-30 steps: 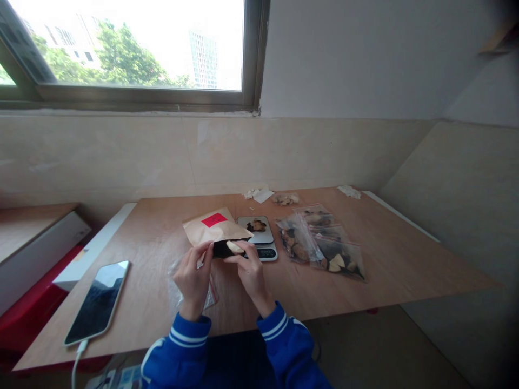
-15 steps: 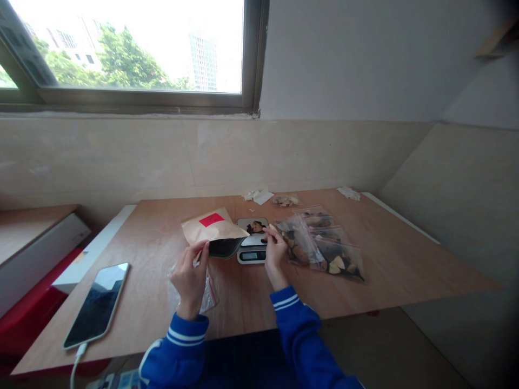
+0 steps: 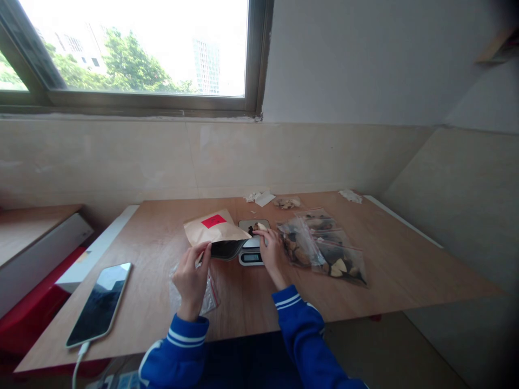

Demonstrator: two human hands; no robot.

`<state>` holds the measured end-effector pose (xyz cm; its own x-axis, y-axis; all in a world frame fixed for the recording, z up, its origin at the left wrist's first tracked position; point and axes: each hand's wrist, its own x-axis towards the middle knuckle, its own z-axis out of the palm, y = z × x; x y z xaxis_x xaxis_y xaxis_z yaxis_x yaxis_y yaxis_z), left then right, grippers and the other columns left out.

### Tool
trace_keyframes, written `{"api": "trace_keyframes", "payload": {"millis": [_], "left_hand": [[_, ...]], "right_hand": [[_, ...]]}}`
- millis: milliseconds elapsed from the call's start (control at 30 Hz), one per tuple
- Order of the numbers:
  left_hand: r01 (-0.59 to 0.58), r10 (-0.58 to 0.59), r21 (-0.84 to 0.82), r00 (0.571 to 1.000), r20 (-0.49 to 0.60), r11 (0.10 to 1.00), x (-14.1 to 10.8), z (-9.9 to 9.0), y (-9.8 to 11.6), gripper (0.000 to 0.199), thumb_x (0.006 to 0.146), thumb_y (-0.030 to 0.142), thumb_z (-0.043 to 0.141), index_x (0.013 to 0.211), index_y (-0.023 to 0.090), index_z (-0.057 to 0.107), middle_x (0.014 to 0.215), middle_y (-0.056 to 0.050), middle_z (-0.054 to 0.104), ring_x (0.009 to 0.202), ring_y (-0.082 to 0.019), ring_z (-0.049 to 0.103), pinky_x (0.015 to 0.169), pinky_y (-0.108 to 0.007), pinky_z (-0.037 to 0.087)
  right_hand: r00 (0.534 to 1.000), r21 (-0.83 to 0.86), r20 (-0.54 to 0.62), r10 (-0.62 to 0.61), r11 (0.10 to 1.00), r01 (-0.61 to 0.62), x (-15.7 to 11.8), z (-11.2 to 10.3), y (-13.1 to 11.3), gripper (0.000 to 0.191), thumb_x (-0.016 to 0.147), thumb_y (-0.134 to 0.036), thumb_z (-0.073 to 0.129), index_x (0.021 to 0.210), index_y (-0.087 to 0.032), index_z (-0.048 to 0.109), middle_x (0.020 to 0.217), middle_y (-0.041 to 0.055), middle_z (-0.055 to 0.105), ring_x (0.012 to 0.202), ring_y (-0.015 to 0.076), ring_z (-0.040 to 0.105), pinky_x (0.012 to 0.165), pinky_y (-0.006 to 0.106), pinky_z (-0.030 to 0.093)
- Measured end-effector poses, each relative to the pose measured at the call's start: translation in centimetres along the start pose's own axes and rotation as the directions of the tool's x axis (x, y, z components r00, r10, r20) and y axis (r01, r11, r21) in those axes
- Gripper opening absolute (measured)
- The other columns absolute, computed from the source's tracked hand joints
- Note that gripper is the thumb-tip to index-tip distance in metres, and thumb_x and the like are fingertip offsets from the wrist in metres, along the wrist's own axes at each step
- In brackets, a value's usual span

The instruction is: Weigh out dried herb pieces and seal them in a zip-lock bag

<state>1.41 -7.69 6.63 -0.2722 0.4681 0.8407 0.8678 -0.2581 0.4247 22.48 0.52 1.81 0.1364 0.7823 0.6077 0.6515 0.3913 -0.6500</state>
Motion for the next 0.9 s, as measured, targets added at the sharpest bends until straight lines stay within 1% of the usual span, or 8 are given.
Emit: {"api": "trace_keyframes", "payload": {"millis": [167, 267, 367, 500, 600, 767, 833, 900], "left_hand": [[0.010, -0.010, 0.015, 1.000, -0.003, 1.000, 0.2, -0.3, 0.1, 0.021, 0.091, 0.038, 0.060, 0.091, 0.022, 0.073, 0.080, 0.000, 0.075, 0.069, -0.012, 0.069, 0.056, -0.019, 0.044], [0.002, -0.002, 0.005, 1.000, -0.001, 1.000, 0.4, -0.5, 0.1, 0.021, 0.091, 0.038, 0.060, 0.090, 0.022, 0.072, 0.080, -0.001, 0.075, 0.069, -0.012, 0.069, 0.056, -0.020, 0.044], [0.000, 0.000, -0.003, 1.000, -0.003, 1.000, 0.4, -0.5, 0.1, 0.021, 0.091, 0.038, 0.060, 0.090, 0.022, 0.072, 0.081, -0.001, 0.075, 0.069, -0.013, 0.069, 0.056, -0.020, 0.045], [0.006, -0.006, -0.005, 1.000, -0.008, 1.000, 0.3, -0.5, 0.1, 0.020, 0.091, 0.037, 0.060, 0.091, 0.022, 0.072, 0.082, -0.001, 0.075, 0.070, -0.013, 0.070, 0.057, -0.020, 0.045], [0.007, -0.007, -0.010, 1.000, -0.005, 1.000, 0.3, -0.4, 0.1, 0.019, 0.091, 0.036, 0.061, 0.091, 0.021, 0.072, 0.082, -0.001, 0.075, 0.071, -0.013, 0.070, 0.060, -0.020, 0.046], [0.015, -0.015, -0.019, 1.000, -0.001, 1.000, 0.3, -0.5, 0.0, 0.020, 0.091, 0.037, 0.060, 0.091, 0.021, 0.072, 0.082, -0.001, 0.075, 0.070, -0.012, 0.069, 0.059, -0.020, 0.046], [0.027, -0.027, -0.022, 1.000, 0.001, 0.999, 0.4, -0.5, 0.0, 0.021, 0.091, 0.038, 0.059, 0.092, 0.021, 0.071, 0.083, -0.001, 0.075, 0.071, -0.013, 0.070, 0.059, -0.020, 0.046], [0.040, -0.040, -0.025, 0.999, 0.003, 0.999, 0.4, -0.6, -0.1, 0.021, 0.091, 0.038, 0.060, 0.092, 0.021, 0.071, 0.083, -0.001, 0.075, 0.071, -0.013, 0.070, 0.060, -0.020, 0.047]], "right_hand": [[0.975, -0.114, 0.209, -0.073, 0.989, 0.098, -0.8, 0.1, -0.5, 0.036, 0.084, -0.004, 0.045, 0.092, -0.024, 0.075, 0.113, 0.0078, 0.069, 0.116, 0.0250, 0.050, 0.097, 0.042, 0.033], [0.964, -0.125, 0.257, -0.069, 0.987, 0.104, -1.4, 0.0, -0.1, 0.041, 0.080, 0.000, 0.044, 0.090, -0.025, 0.075, 0.119, 0.0059, 0.068, 0.119, 0.0258, 0.048, 0.098, 0.046, 0.031], [0.983, -0.137, 0.183, -0.025, 0.989, 0.051, -1.9, -0.5, 0.6, 0.042, 0.081, -0.001, 0.041, 0.089, -0.025, 0.074, 0.122, 0.0062, 0.065, 0.119, 0.0261, 0.049, 0.099, 0.048, 0.032], [0.999, -0.179, 0.018, -0.026, 0.983, 0.029, -2.3, -1.1, 2.3, 0.039, 0.085, -0.009, 0.039, 0.106, -0.021, 0.070, 0.133, 0.0116, 0.055, 0.123, 0.0269, 0.047, 0.103, 0.049, 0.035], [0.999, -0.196, -0.054, 0.000, 0.980, -0.011, -2.5, -0.8, 3.6, 0.038, 0.087, -0.013, 0.040, 0.116, -0.016, 0.065, 0.135, 0.0161, 0.052, 0.126, 0.0280, 0.046, 0.104, 0.049, 0.037], [1.000, -0.118, -0.010, 0.011, 0.993, -0.012, -1.8, 0.6, 4.7, 0.037, 0.089, -0.018, 0.039, 0.116, -0.012, 0.064, 0.122, 0.0180, 0.061, 0.117, 0.0270, 0.054, 0.101, 0.047, 0.043], [1.000, -0.066, 0.025, 0.012, 0.998, -0.010, -1.2, 1.1, 4.5, 0.037, 0.089, -0.019, 0.039, 0.115, -0.013, 0.065, 0.118, 0.0173, 0.063, 0.113, 0.0261, 0.057, 0.099, 0.046, 0.045], [1.000, -0.022, 0.020, 0.023, 0.999, -0.023, -0.6, 1.2, 3.8, 0.036, 0.089, -0.022, 0.041, 0.115, -0.013, 0.065, 0.117, 0.0176, 0.063, 0.112, 0.0263, 0.058, 0.099, 0.046, 0.047]]}}
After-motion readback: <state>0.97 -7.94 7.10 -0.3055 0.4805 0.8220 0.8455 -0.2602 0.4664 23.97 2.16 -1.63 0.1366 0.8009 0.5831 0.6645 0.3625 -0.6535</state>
